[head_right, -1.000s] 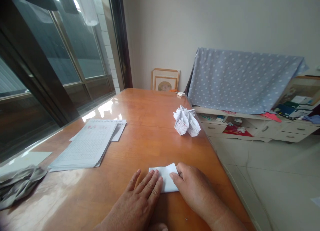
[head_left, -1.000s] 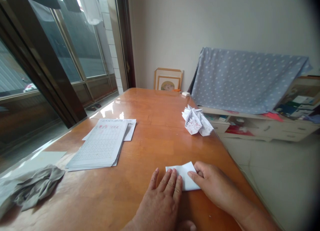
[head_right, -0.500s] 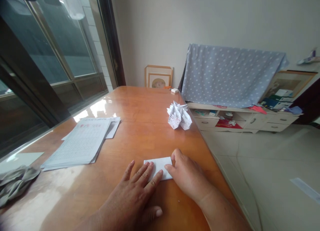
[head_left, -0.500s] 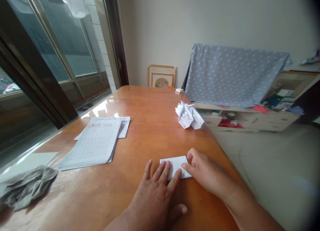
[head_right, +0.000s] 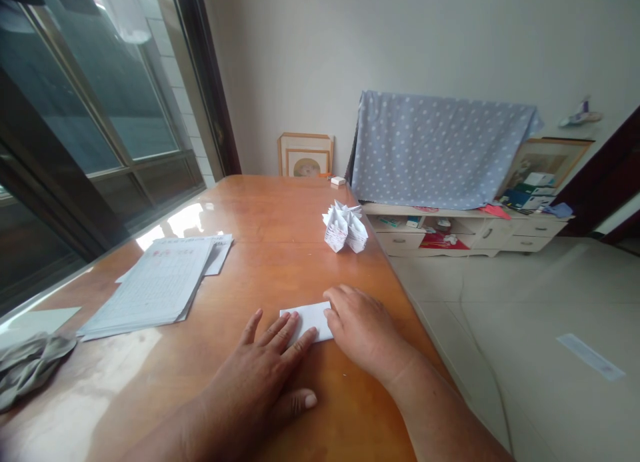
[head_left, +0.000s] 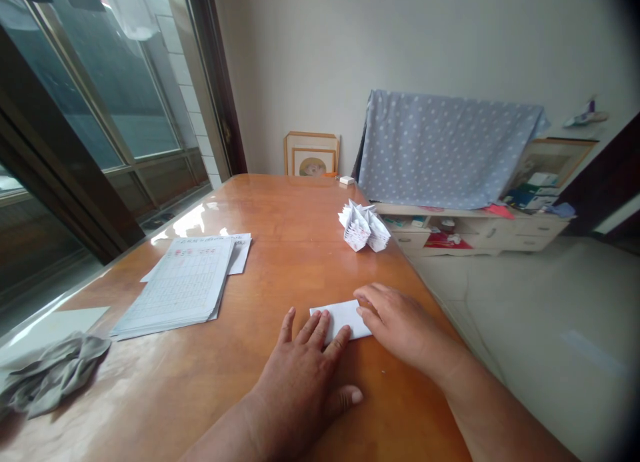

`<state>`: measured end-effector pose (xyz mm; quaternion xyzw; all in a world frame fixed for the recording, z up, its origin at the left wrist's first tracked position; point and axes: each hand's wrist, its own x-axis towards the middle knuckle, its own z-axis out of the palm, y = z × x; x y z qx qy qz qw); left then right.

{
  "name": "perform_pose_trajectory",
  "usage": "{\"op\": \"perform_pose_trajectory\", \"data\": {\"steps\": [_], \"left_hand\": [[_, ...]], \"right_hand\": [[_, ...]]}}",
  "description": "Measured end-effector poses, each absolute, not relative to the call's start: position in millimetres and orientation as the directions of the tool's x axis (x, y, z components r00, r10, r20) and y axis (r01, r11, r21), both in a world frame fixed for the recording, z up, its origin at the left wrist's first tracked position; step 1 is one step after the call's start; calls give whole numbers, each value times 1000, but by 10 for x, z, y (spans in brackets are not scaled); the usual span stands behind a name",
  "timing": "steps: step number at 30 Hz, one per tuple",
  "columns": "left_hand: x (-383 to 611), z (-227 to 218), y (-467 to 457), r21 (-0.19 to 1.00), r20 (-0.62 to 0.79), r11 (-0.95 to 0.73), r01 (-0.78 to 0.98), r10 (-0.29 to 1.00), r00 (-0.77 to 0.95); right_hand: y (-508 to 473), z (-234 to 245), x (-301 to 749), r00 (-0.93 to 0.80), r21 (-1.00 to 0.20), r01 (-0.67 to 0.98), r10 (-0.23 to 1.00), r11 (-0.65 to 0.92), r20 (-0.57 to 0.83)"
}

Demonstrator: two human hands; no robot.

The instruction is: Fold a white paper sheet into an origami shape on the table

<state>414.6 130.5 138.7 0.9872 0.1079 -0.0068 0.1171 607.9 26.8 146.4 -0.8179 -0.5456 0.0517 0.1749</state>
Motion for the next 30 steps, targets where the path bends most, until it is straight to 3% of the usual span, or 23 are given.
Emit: {"op": "perform_pose_trajectory", "data": {"steps": [3,6,17,25,30], "left_hand": [[4145,1382,1304,220,-12,-955,199,202,979],[4146,1396,1294,212,-21,-957,200,200,980],[4116,1411,1526,327,8,-911,250,267,964],[4250,1344,1628,437,57,-819,370,436,898],[4279,1241,1633,427,114,-820,381,467,877]], "right_hand": [[194,1484,6026,209,-348,923,974,-167,87],[130,1495,5953,107,-332,937,994,-104,-8],[98,1518,5822,72,-224,970,990,-97,-120],[-46,1508,5803,46,-313,941,964,-130,-262],[-113,1444,5740,76,-328,929,957,-170,-280]]}}
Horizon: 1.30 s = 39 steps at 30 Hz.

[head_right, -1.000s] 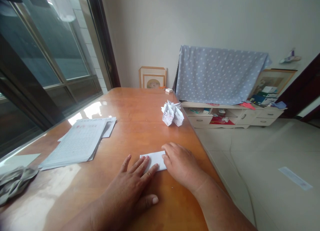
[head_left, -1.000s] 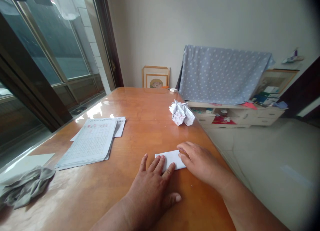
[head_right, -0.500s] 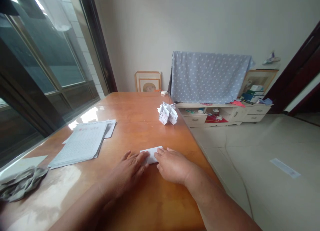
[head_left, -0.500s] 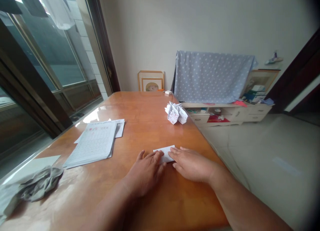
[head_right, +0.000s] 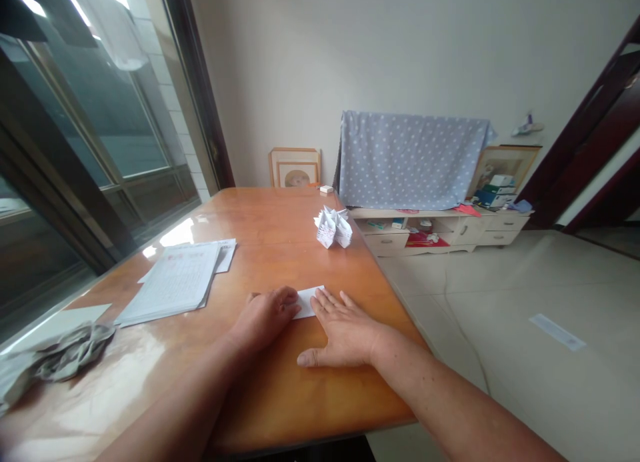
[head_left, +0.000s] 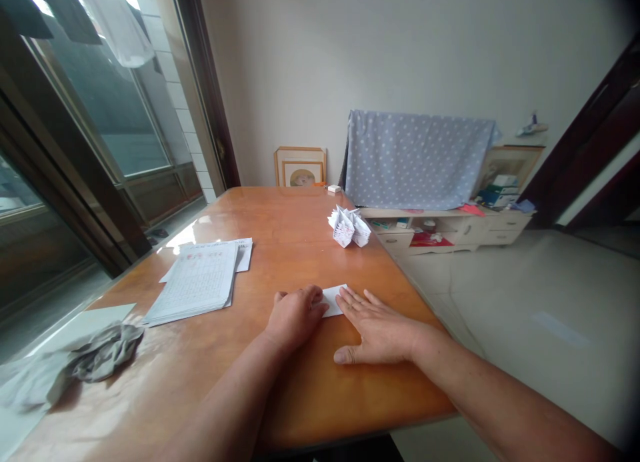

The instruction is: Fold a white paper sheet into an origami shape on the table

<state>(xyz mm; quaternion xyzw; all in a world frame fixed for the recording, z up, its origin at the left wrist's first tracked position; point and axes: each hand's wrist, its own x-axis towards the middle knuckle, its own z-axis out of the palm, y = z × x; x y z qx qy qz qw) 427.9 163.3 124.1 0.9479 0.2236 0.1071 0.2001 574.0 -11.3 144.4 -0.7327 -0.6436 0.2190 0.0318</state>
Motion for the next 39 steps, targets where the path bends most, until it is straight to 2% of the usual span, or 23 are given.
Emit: {"op": "perform_pose_trajectory", "data": {"steps": [12,20,31,39], "left_hand": [[4257,1232,1624,374,133,-850,371,445,886],[4276,1260,1607,378,125,-839,392,466,876],[4166,1353,1786,570,4,-755,324,396,918],[4146,1337,1838,601,0,-749,278,348,938]], "right_hand": [[-140,1425,5735,64,-323,936,968,-143,-242],[-169,1331,5576,66,-298,949,989,-103,-130],[-120,1460,5528,46,-322,938,970,-124,-240],[-83,1596,5468,73,-321,931,952,-171,-296]]}}
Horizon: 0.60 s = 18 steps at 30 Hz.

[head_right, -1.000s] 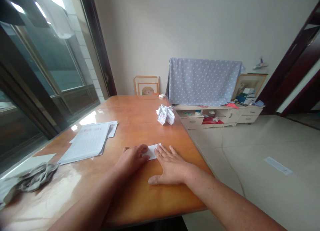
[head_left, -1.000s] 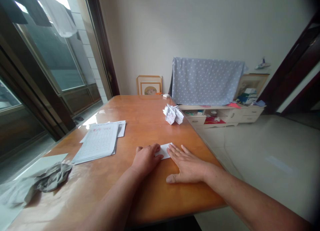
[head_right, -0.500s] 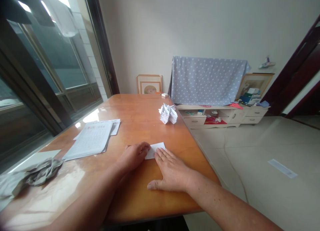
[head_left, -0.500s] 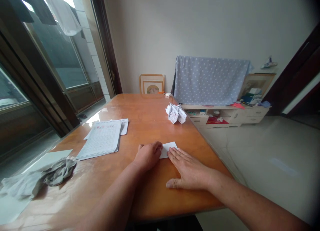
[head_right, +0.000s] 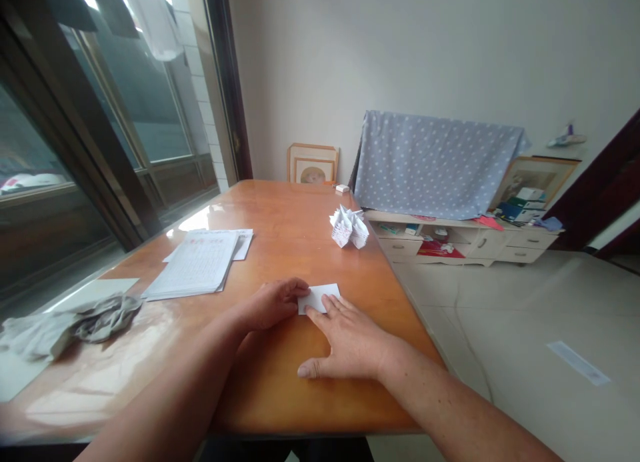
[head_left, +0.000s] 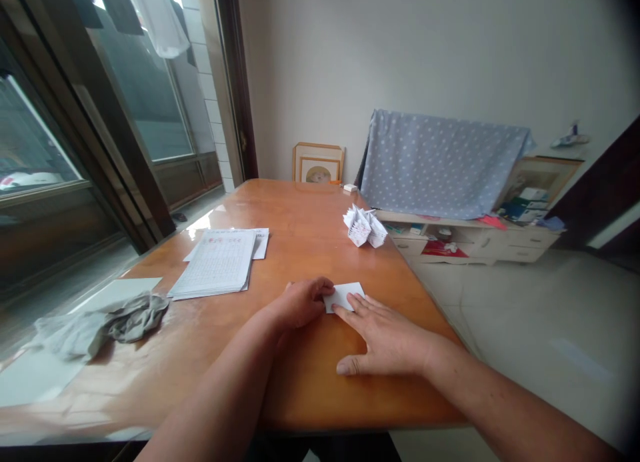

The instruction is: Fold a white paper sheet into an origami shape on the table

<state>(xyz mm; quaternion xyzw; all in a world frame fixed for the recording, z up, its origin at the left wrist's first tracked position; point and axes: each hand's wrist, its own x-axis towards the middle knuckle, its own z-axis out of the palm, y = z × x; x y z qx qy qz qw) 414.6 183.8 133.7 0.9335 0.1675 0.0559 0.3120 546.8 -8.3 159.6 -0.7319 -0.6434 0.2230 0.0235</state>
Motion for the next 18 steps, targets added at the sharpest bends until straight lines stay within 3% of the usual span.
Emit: {"op": "perform_pose_trajectory", "data": {"steps": [18], "left_hand": [[4141,1305,1844,623,1,-729,283,363,932]], "right_hand": [[-26,1598,5462,93,-294,935,936,-200,-340]]}}
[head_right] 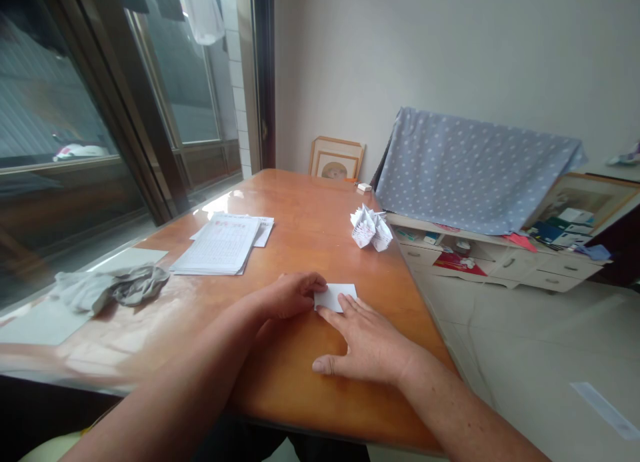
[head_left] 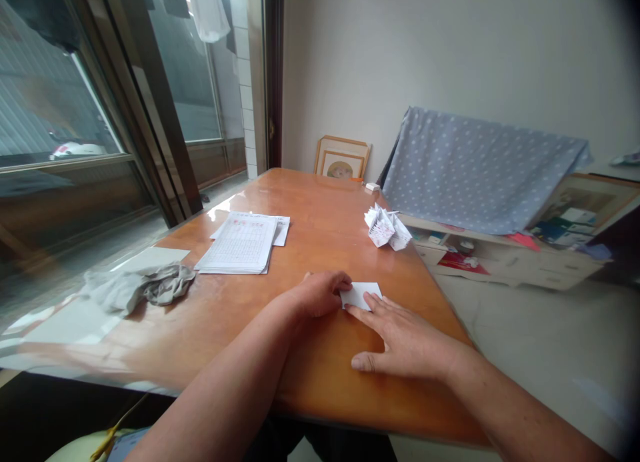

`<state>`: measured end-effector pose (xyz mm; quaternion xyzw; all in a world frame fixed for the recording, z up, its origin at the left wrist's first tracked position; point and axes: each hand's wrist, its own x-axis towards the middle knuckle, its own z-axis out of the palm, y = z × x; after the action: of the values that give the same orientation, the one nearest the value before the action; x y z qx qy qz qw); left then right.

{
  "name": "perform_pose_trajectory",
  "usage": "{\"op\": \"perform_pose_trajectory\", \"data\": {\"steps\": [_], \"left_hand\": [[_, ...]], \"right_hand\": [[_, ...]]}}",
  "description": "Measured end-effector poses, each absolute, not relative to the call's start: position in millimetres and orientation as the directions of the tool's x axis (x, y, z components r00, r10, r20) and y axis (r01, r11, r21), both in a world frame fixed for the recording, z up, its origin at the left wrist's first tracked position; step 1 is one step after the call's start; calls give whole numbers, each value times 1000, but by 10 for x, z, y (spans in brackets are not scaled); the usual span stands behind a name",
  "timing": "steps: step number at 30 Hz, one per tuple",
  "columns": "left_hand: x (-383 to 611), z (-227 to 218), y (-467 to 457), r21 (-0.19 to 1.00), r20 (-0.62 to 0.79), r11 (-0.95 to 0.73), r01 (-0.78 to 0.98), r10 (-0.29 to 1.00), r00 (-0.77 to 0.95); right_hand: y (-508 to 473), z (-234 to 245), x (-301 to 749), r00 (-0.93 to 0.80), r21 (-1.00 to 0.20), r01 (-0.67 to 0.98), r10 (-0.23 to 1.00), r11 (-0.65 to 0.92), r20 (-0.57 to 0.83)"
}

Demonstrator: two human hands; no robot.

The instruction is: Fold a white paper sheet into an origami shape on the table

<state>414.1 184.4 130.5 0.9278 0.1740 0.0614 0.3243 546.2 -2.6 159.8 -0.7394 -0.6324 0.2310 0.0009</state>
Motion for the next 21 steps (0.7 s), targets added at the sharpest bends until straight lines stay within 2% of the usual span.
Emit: {"op": "perform_pose_trajectory", "data": {"steps": [21], "left_hand": [[4155,1243,1878,665,9,-699,265,362,932]], "right_hand": [[5,1577,5445,103,-243,951,937,-191,-333]]}}
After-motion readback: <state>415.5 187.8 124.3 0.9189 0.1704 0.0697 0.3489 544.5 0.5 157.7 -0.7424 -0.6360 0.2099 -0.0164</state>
